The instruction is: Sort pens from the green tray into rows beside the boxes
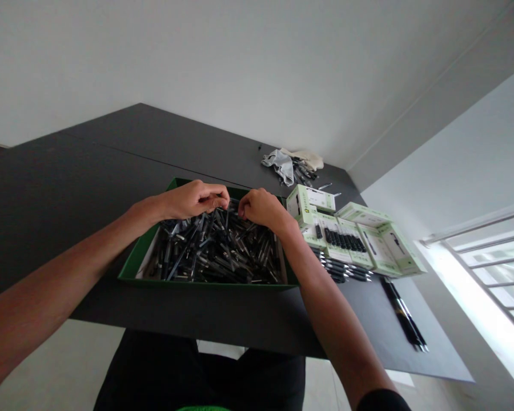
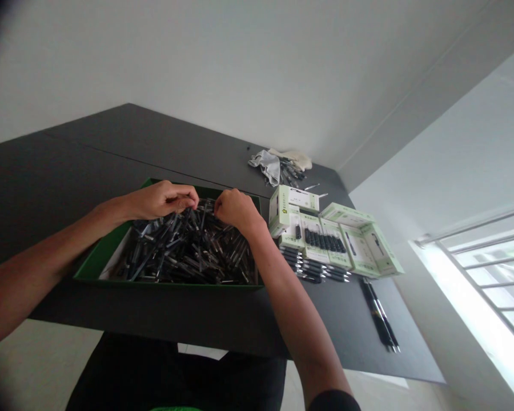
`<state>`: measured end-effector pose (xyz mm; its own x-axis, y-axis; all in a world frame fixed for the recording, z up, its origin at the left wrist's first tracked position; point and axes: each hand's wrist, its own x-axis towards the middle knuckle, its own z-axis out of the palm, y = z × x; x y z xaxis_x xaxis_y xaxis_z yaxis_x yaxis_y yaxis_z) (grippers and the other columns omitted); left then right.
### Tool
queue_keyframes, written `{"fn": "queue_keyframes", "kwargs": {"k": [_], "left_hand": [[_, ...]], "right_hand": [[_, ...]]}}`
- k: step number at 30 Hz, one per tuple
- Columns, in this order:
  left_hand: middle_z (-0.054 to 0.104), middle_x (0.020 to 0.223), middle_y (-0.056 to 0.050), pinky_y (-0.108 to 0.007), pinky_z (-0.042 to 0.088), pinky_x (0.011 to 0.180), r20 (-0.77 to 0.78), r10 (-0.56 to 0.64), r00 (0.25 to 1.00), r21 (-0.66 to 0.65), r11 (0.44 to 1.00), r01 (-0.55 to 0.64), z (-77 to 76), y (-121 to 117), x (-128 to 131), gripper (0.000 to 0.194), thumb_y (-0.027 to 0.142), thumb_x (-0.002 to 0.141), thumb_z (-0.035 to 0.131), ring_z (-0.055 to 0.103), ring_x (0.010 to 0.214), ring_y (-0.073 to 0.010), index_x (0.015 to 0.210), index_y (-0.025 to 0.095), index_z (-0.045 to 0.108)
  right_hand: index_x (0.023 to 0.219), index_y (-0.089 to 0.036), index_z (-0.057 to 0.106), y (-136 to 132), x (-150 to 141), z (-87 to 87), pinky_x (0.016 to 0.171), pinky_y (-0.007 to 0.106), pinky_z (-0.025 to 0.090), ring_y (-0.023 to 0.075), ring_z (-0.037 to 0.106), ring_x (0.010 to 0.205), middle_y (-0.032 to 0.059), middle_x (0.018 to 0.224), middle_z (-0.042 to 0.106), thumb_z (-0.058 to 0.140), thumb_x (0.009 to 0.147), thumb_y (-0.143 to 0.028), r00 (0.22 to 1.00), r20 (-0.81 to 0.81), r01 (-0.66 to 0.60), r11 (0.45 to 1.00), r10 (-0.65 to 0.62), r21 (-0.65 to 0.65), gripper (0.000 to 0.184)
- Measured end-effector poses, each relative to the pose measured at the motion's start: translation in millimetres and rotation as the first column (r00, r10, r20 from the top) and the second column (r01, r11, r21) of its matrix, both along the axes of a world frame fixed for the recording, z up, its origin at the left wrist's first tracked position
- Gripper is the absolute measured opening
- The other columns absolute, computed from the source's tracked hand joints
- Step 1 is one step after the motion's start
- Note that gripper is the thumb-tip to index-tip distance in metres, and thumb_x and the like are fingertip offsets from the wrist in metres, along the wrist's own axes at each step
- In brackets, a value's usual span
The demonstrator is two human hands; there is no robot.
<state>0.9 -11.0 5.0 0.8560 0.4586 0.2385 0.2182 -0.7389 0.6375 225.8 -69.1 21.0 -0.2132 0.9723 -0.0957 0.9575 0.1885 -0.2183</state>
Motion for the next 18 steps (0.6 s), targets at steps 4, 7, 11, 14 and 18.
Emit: {"fn": "queue_keyframes", "kwargs": {"k": [4, 7, 11, 14, 18], "left_hand": [[0.059, 0.060, 0.001, -0.025, 0.033, 0.054, -0.056, -0.088, 0.995, 0.038, 0.995, 0.090, 4.4, -2.5, -1.4, 0.052, 0.051, 0.108, 0.044, 0.043, 0.051, -0.0104, 0.076, 0.018, 0.068], [0.065, 0.067, -0.001, -0.025, 0.038, 0.060, -0.078, -0.099, 0.992, 0.062, 0.993, 0.104, 5.3, -4.5, -1.2, 0.048, 0.047, 0.108, 0.045, 0.052, 0.057, -0.0114, 0.077, 0.018, 0.069], [0.068, 0.072, -0.001, -0.024, 0.041, 0.066, -0.074, -0.132, 0.988, 0.070, 0.988, 0.137, 4.7, -4.7, -0.7, 0.043, 0.044, 0.107, 0.047, 0.058, 0.063, -0.0121, 0.080, 0.018, 0.070], [0.068, 0.074, -0.001, -0.024, 0.041, 0.069, -0.075, -0.140, 0.987, 0.059, 0.988, 0.145, 3.9, -3.9, -0.7, 0.043, 0.044, 0.108, 0.047, 0.060, 0.066, -0.0126, 0.082, 0.018, 0.070], [0.069, 0.074, -0.001, -0.024, 0.041, 0.068, -0.097, -0.130, 0.987, 0.048, 0.990, 0.135, 3.2, -3.6, -0.8, 0.043, 0.044, 0.108, 0.047, 0.060, 0.066, -0.0131, 0.083, 0.019, 0.071]], "right_hand": [[0.104, -0.025, 0.088, 0.1, 0.1, -0.5, 0.086, 0.031, 0.055, 0.0263, 0.078, 0.101, 0.0105, 0.104, 0.083, 0.059, 0.091, -0.017, 0.999, 0.045, 0.013, 0.999, -0.011, -0.043, 0.032], [0.107, -0.026, 0.087, -0.4, -0.4, 0.1, 0.089, 0.033, 0.056, 0.0279, 0.078, 0.105, 0.0113, 0.107, 0.083, 0.057, 0.093, -0.017, 0.999, 0.053, 0.011, 1.000, -0.011, -0.014, 0.034], [0.107, -0.024, 0.087, -4.0, -2.2, 3.1, 0.089, 0.035, 0.056, 0.0299, 0.078, 0.107, 0.0134, 0.109, 0.083, 0.055, 0.093, -0.015, 0.998, 0.070, -0.004, 1.000, 0.005, -0.018, 0.036], [0.109, -0.024, 0.087, -6.4, -2.0, 3.5, 0.087, 0.033, 0.055, 0.0294, 0.077, 0.108, 0.0122, 0.111, 0.083, 0.058, 0.093, -0.016, 0.997, 0.077, -0.024, 0.998, 0.028, -0.056, 0.034], [0.113, -0.024, 0.085, -5.8, 1.0, 0.8, 0.085, 0.029, 0.053, 0.0260, 0.077, 0.109, 0.0091, 0.115, 0.083, 0.059, 0.091, -0.012, 0.995, 0.073, -0.064, 0.995, 0.070, -0.078, 0.036]]}}
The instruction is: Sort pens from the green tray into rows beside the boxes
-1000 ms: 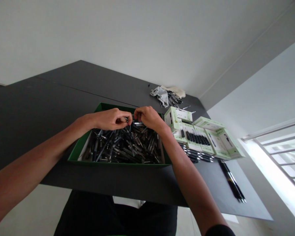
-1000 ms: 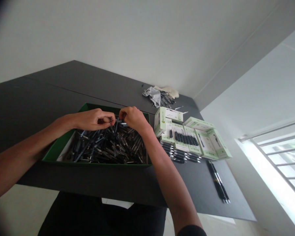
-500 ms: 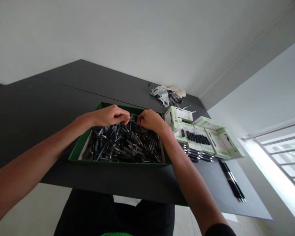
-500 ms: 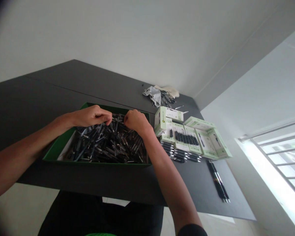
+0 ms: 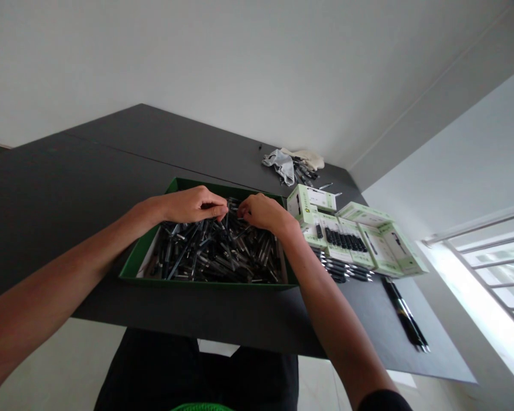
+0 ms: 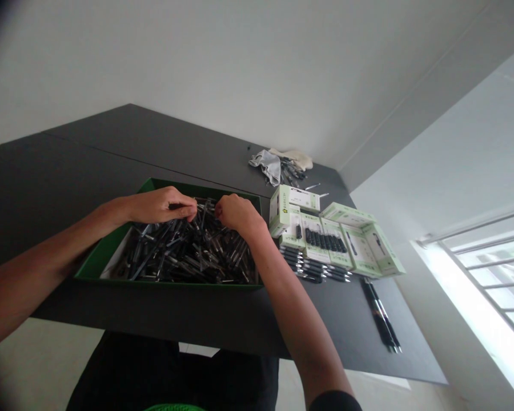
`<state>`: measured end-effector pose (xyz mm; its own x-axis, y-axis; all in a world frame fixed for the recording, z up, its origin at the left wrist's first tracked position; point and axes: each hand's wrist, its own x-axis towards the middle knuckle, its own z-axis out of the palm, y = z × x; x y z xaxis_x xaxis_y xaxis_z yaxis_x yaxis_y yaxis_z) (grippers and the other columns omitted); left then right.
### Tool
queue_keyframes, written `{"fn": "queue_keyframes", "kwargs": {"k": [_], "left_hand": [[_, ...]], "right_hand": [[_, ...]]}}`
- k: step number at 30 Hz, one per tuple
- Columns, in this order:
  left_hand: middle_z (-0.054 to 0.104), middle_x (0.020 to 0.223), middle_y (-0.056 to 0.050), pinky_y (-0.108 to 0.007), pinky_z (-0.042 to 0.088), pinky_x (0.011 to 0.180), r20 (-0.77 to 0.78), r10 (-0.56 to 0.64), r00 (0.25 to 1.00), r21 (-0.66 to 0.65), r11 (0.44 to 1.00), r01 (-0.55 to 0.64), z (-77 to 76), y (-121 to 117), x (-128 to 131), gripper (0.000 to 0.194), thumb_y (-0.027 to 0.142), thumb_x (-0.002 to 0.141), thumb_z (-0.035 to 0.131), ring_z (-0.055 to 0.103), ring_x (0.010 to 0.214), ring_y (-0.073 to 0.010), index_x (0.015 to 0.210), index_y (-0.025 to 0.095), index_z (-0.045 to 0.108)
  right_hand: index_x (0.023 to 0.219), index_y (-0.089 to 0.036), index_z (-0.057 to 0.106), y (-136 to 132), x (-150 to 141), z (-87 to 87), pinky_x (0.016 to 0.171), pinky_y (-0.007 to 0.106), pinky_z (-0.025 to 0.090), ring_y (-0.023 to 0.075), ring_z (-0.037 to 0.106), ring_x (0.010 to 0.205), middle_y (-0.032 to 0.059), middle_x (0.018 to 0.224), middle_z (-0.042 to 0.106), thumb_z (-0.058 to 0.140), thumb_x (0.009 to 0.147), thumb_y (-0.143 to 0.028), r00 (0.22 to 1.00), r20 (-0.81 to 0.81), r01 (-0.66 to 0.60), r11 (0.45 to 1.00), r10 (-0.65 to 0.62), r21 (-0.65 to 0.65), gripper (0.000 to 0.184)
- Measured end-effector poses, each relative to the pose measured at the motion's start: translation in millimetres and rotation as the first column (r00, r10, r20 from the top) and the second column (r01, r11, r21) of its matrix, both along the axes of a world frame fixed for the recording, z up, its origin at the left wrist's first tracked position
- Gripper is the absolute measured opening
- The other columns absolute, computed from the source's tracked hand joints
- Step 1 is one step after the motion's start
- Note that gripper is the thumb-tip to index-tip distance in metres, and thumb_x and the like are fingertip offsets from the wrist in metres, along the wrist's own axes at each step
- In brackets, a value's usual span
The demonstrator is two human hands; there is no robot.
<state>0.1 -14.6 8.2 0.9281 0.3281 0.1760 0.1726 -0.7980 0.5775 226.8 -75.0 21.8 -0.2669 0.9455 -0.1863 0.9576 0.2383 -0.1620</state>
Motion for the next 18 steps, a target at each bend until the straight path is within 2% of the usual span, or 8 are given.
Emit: {"fn": "queue_keyframes", "kwargs": {"k": [8, 12, 16, 18], "left_hand": [[0.071, 0.075, -0.001, -0.024, 0.041, 0.069, -0.018, 0.025, 1.000, 0.028, 0.999, -0.024, -3.0, 2.1, -0.4, 0.045, 0.045, 0.108, 0.046, 0.061, 0.066, -0.0125, 0.084, 0.018, 0.074], [0.071, 0.072, -0.001, -0.024, 0.041, 0.068, -0.047, 0.120, 0.992, 0.046, 0.992, -0.118, -2.0, 2.3, -1.0, 0.053, 0.051, 0.107, 0.043, 0.061, 0.064, -0.0132, 0.084, 0.018, 0.078], [0.049, 0.047, 0.001, -0.028, 0.034, 0.058, -0.096, 0.285, 0.954, 0.060, 0.958, -0.280, -0.8, 2.2, -2.2, 0.074, 0.059, 0.109, 0.029, 0.044, 0.046, -0.0132, 0.076, 0.018, 0.081], [0.046, 0.045, 0.001, -0.029, 0.034, 0.059, -0.118, 0.347, 0.930, 0.101, 0.936, -0.337, -2.4, 3.6, -1.9, 0.073, 0.057, 0.108, 0.029, 0.045, 0.046, -0.0141, 0.071, 0.019, 0.079]], "right_hand": [[0.115, -0.023, 0.083, 0.2, -3.6, -0.9, 0.079, 0.027, 0.050, 0.0235, 0.077, 0.103, 0.0085, 0.113, 0.082, 0.060, 0.094, -0.018, 0.998, -0.041, -0.055, 0.996, 0.052, -0.070, 0.031], [0.113, -0.021, 0.083, -0.6, -7.0, 1.3, 0.079, 0.027, 0.048, 0.0234, 0.076, 0.101, 0.0092, 0.110, 0.082, 0.059, 0.097, -0.020, 0.994, -0.060, -0.095, 0.995, 0.093, -0.020, 0.030], [0.105, -0.017, 0.082, -1.8, -10.9, 0.8, 0.077, 0.025, 0.045, 0.0170, 0.073, 0.087, 0.0064, 0.100, 0.082, 0.060, 0.095, -0.014, 0.929, -0.254, -0.268, 0.963, 0.267, 0.032, 0.025], [0.101, -0.016, 0.082, -3.8, -13.9, 0.2, 0.074, 0.024, 0.044, 0.0133, 0.068, 0.078, 0.0036, 0.092, 0.079, 0.062, 0.093, -0.012, 0.867, -0.343, -0.362, 0.930, 0.360, 0.063, 0.022]]}}
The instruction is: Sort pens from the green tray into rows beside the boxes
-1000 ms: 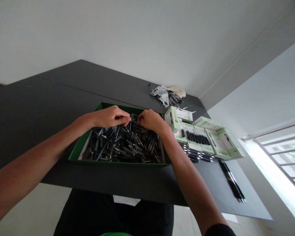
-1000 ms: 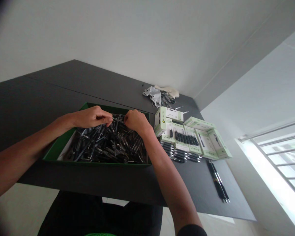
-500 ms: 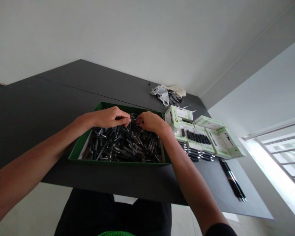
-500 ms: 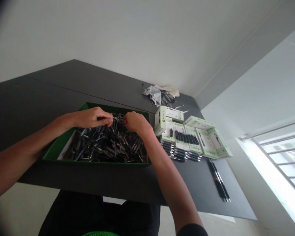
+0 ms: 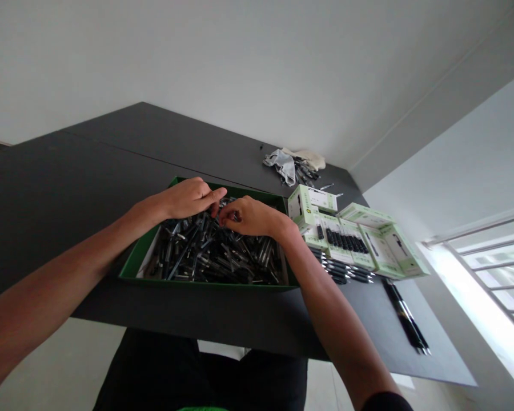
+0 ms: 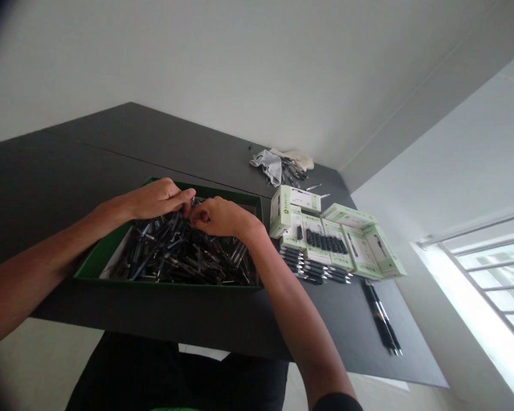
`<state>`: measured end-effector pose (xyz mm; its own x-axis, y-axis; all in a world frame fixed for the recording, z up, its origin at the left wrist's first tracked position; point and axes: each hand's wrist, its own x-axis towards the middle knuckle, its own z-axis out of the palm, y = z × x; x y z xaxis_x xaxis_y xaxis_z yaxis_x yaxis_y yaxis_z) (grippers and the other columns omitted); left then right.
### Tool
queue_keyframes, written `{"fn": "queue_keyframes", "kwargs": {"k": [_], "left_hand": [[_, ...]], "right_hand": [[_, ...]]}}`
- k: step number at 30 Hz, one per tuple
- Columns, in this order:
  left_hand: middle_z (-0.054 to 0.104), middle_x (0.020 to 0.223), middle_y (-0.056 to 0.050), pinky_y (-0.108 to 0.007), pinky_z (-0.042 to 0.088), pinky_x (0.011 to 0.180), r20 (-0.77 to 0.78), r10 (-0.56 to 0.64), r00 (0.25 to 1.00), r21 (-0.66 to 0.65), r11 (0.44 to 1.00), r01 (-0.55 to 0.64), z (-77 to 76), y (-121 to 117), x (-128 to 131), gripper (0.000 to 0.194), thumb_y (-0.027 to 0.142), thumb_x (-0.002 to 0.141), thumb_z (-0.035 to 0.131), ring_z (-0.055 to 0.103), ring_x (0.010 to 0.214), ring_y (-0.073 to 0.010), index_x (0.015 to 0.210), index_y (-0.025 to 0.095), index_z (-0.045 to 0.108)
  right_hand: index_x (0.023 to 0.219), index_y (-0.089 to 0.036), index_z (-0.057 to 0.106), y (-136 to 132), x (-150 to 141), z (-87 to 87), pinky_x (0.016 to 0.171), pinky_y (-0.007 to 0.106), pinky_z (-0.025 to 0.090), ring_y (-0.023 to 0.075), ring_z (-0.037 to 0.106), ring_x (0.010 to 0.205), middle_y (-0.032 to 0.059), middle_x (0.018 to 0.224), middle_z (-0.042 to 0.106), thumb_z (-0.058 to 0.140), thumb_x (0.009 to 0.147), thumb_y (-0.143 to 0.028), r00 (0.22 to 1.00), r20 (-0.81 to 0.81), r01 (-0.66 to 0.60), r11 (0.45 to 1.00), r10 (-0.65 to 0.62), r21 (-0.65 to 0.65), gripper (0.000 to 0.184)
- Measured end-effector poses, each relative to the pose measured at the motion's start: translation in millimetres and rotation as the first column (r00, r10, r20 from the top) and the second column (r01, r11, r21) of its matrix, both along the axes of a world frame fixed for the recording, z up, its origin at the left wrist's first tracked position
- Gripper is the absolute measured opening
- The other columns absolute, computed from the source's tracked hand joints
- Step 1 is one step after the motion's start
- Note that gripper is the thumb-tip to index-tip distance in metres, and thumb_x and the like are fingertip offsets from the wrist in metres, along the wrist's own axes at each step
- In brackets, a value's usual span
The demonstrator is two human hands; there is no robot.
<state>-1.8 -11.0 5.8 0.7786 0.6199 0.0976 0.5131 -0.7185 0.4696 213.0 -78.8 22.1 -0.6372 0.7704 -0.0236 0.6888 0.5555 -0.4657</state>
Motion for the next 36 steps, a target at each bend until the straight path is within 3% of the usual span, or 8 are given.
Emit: {"fn": "queue_keyframes", "kwargs": {"k": [5, 9, 14, 25, 28, 31, 36], "left_hand": [[0.056, 0.051, -0.003, -0.031, 0.033, 0.062, -0.129, 0.082, 0.988, 0.082, 0.994, -0.072, -4.9, 4.1, 2.8, 0.063, 0.047, 0.105, 0.040, 0.051, 0.050, -0.0159, 0.056, 0.019, 0.069], [0.064, 0.056, -0.005, -0.032, 0.037, 0.066, -0.149, 0.088, 0.985, 0.077, 0.994, -0.077, -3.8, 3.7, 2.8, 0.060, 0.045, 0.104, 0.040, 0.060, 0.056, -0.0186, 0.062, 0.021, 0.075], [0.066, 0.055, -0.005, -0.033, 0.038, 0.067, -0.157, 0.085, 0.984, 0.041, 0.996, -0.080, -1.8, 2.1, 2.5, 0.060, 0.043, 0.104, 0.042, 0.060, 0.053, -0.0180, 0.058, 0.021, 0.073], [0.069, 0.060, -0.005, -0.033, 0.038, 0.069, -0.169, 0.075, 0.983, 0.036, 0.997, -0.070, -1.9, 0.7, 3.0, 0.060, 0.042, 0.105, 0.039, 0.060, 0.056, -0.0179, 0.063, 0.021, 0.077], [0.070, 0.061, -0.005, -0.033, 0.038, 0.069, -0.175, 0.084, 0.981, 0.015, 0.996, -0.082, -0.2, -0.7, 3.8, 0.059, 0.043, 0.105, 0.040, 0.061, 0.056, -0.0180, 0.063, 0.021, 0.077], [0.072, 0.063, -0.006, -0.033, 0.039, 0.069, -0.183, 0.086, 0.979, 0.003, 0.996, -0.087, 1.9, -2.3, 4.3, 0.060, 0.043, 0.105, 0.040, 0.062, 0.057, -0.0178, 0.065, 0.020, 0.077], [0.073, 0.066, -0.006, -0.032, 0.039, 0.071, -0.182, 0.066, 0.981, -0.003, 0.998, -0.068, 1.9, -2.4, 4.3, 0.061, 0.046, 0.106, 0.038, 0.063, 0.059, -0.0175, 0.068, 0.020, 0.079]], "right_hand": [[0.110, -0.019, 0.083, -5.4, -6.0, -1.7, 0.072, 0.023, 0.042, 0.0104, 0.061, 0.072, -0.0012, 0.083, 0.072, 0.063, 0.091, -0.008, 0.989, -0.091, -0.122, 0.991, 0.117, -0.052, 0.030], [0.111, -0.017, 0.085, -5.8, -6.8, -4.9, 0.069, 0.023, 0.042, 0.0110, 0.061, 0.069, -0.0002, 0.081, 0.073, 0.066, 0.091, -0.010, 0.990, -0.010, -0.138, 0.970, 0.139, -0.201, 0.029], [0.105, -0.014, 0.085, -6.1, -6.3, -2.7, 0.070, 0.024, 0.043, 0.0126, 0.062, 0.072, 0.0029, 0.085, 0.078, 0.068, 0.094, -0.016, 0.984, 0.085, -0.134, 0.964, 0.157, -0.228, 0.021], [0.133, -0.022, 0.076, -10.0, 3.4, 5.0, 0.071, 0.024, 0.046, 0.0168, 0.066, 0.084, 0.0021, 0.099, 0.075, 0.079, 0.079, -0.018, 0.962, 0.226, -0.064, 0.933, 0.152, -0.353, 0.054], [0.129, -0.023, 0.076, -13.3, 1.6, 6.5, 0.073, 0.025, 0.046, 0.0176, 0.067, 0.087, 0.0025, 0.102, 0.076, 0.081, 0.082, -0.022, 0.959, 0.258, -0.025, 0.944, 0.115, -0.328, 0.048], [0.127, -0.024, 0.076, -17.6, -0.8, 9.1, 0.075, 0.027, 0.046, 0.0213, 0.070, 0.095, 0.0050, 0.111, 0.078, 0.086, 0.082, -0.031, 0.942, 0.335, 0.093, 0.958, 0.003, -0.271, 0.046], [0.137, -0.022, 0.073, -24.4, -6.5, 16.2, 0.086, 0.033, 0.051, 0.0316, 0.072, 0.116, 0.0124, 0.128, 0.077, 0.081, 0.087, -0.054, 0.822, 0.553, 0.286, 0.938, -0.135, -0.197, 0.060]]}}
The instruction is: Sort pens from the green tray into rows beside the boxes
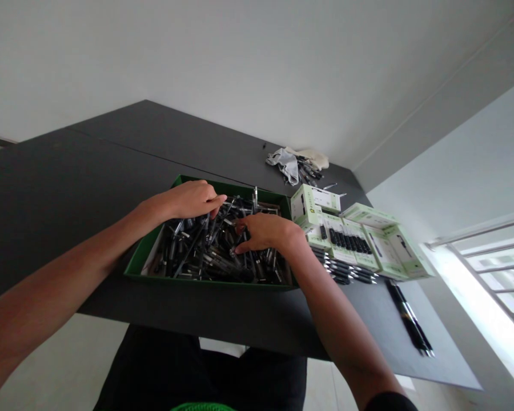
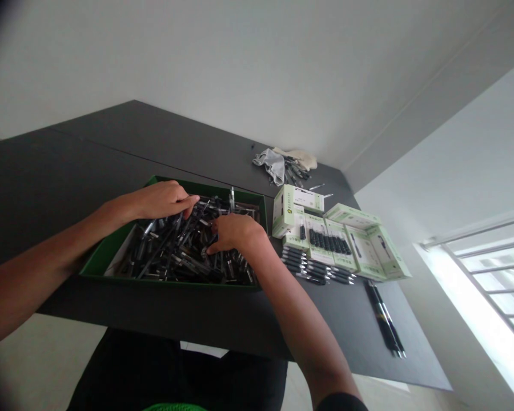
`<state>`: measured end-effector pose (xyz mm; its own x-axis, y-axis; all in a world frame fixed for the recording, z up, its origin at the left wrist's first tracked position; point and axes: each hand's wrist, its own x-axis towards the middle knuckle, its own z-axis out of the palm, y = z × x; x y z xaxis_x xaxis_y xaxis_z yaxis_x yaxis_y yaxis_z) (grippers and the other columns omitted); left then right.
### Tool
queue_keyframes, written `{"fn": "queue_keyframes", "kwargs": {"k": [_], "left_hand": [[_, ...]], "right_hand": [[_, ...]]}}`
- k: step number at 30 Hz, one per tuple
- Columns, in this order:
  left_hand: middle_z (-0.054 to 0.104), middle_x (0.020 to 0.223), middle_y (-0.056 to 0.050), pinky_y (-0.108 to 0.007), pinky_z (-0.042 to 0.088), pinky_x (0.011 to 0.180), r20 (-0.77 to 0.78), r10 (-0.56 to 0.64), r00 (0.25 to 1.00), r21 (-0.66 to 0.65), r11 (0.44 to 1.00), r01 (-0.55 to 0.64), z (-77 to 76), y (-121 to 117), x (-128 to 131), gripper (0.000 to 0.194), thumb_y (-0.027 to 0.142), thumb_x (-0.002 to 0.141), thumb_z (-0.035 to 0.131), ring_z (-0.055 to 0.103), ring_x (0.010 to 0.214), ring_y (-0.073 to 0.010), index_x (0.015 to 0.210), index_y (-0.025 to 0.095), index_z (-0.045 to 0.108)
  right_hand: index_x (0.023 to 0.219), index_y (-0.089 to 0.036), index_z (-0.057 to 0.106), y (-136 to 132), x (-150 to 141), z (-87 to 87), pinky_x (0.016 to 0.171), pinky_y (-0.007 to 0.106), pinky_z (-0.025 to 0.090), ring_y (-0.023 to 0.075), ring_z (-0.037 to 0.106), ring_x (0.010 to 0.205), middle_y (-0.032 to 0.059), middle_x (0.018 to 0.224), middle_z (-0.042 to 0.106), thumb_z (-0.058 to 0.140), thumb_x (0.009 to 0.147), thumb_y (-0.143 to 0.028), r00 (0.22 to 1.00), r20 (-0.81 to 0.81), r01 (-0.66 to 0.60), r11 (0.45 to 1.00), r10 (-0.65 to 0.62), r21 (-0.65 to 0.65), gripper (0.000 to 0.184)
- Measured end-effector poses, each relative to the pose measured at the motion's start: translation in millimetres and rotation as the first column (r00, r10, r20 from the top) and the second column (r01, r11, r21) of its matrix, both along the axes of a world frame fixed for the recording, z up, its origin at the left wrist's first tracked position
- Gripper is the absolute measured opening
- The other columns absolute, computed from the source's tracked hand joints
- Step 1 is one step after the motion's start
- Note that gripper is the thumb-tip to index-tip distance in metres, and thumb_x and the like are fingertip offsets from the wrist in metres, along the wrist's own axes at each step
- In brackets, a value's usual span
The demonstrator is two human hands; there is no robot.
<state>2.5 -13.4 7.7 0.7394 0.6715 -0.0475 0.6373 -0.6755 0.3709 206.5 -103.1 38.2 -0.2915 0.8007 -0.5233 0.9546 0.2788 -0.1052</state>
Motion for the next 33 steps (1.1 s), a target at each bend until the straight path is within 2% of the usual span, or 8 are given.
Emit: {"fn": "queue_keyframes", "kwargs": {"k": [2, 5, 15, 18, 21, 25, 29, 33], "left_hand": [[0.073, 0.066, -0.005, -0.032, 0.039, 0.071, 0.004, -0.005, 1.000, 0.000, 1.000, 0.005, -0.4, 0.2, 0.1, 0.061, 0.046, 0.106, 0.038, 0.063, 0.059, -0.0172, 0.068, 0.020, 0.079], [0.072, 0.064, -0.005, -0.033, 0.039, 0.071, 0.013, -0.008, 1.000, 0.002, 1.000, 0.008, -1.2, 0.7, 0.4, 0.061, 0.046, 0.106, 0.039, 0.062, 0.057, -0.0172, 0.066, 0.021, 0.078], [0.069, 0.059, -0.004, -0.031, 0.040, 0.071, 0.049, -0.058, 0.997, 0.008, 0.998, 0.058, -3.4, 3.2, 0.2, 0.061, 0.045, 0.106, 0.039, 0.062, 0.056, -0.0175, 0.066, 0.022, 0.079], [0.069, 0.059, -0.004, -0.031, 0.039, 0.069, 0.040, -0.058, 0.998, 0.016, 0.998, 0.057, -2.0, 2.2, 1.0, 0.062, 0.044, 0.106, 0.038, 0.062, 0.056, -0.0169, 0.066, 0.021, 0.079], [0.068, 0.058, -0.004, -0.031, 0.038, 0.067, 0.034, -0.058, 0.998, 0.022, 0.998, 0.057, -2.2, 2.4, 0.9, 0.062, 0.045, 0.106, 0.037, 0.060, 0.055, -0.0167, 0.067, 0.021, 0.079], [0.071, 0.061, -0.004, -0.031, 0.039, 0.068, 0.063, -0.064, 0.996, 0.031, 0.998, 0.062, -2.8, 2.6, 0.6, 0.062, 0.044, 0.106, 0.037, 0.061, 0.055, -0.0168, 0.067, 0.021, 0.079], [0.068, 0.058, -0.004, -0.031, 0.039, 0.066, 0.060, -0.075, 0.995, 0.025, 0.997, 0.073, -1.7, 1.0, 1.5, 0.063, 0.046, 0.107, 0.036, 0.061, 0.055, -0.0171, 0.066, 0.020, 0.078], [0.061, 0.051, -0.003, -0.030, 0.037, 0.062, 0.061, -0.086, 0.994, 0.004, 0.996, 0.086, -1.5, 0.1, 1.3, 0.066, 0.048, 0.107, 0.035, 0.057, 0.049, -0.0162, 0.066, 0.020, 0.078]], "right_hand": [[0.135, -0.021, 0.075, -0.5, -2.1, 2.1, 0.087, 0.035, 0.052, 0.0325, 0.073, 0.116, 0.0134, 0.128, 0.078, 0.076, 0.091, -0.055, 0.999, 0.045, 0.002, 1.000, -0.002, -0.017, 0.055], [0.130, -0.019, 0.078, 0.2, -4.4, 3.6, 0.085, 0.034, 0.052, 0.0309, 0.074, 0.111, 0.0134, 0.123, 0.080, 0.075, 0.093, -0.053, 0.997, -0.020, -0.073, 0.997, 0.073, -0.034, 0.050], [0.113, -0.014, 0.082, 5.4, -2.6, -9.8, 0.068, 0.029, 0.046, 0.0236, 0.073, 0.088, 0.0110, 0.104, 0.082, 0.080, 0.086, -0.053, 0.968, -0.173, -0.193, 0.980, 0.182, -0.052, 0.047], [0.119, -0.014, 0.081, 9.6, 0.8, -14.1, 0.067, 0.027, 0.047, 0.0209, 0.073, 0.085, 0.0093, 0.105, 0.082, 0.080, 0.085, -0.047, 0.955, -0.234, -0.204, 0.976, 0.181, -0.080, 0.047], [0.130, -0.015, 0.077, 12.7, 4.6, -14.8, 0.061, 0.026, 0.047, 0.0164, 0.069, 0.069, 0.0068, 0.101, 0.081, 0.079, 0.084, -0.045, 0.955, -0.262, -0.175, 0.976, 0.137, -0.130, 0.055], [0.141, -0.017, 0.070, 14.2, 9.6, -10.2, 0.047, 0.025, 0.040, 0.0108, 0.054, 0.048, -0.0001, 0.080, 0.073, 0.075, 0.086, -0.043, 0.939, -0.330, -0.156, 0.976, 0.098, -0.153, 0.062], [0.137, -0.017, 0.070, 14.7, 13.7, -2.0, 0.043, 0.022, 0.035, 0.0088, 0.049, 0.045, -0.0052, 0.067, 0.061, 0.073, 0.090, -0.042, 0.886, -0.450, -0.160, 0.984, 0.108, -0.079, 0.054], [0.135, -0.014, 0.070, 17.5, 17.5, 1.3, 0.044, 0.022, 0.032, 0.0088, 0.046, 0.045, -0.0066, 0.064, 0.057, 0.074, 0.092, -0.041, 0.844, -0.525, -0.146, 0.989, 0.109, -0.030, 0.051]]}}
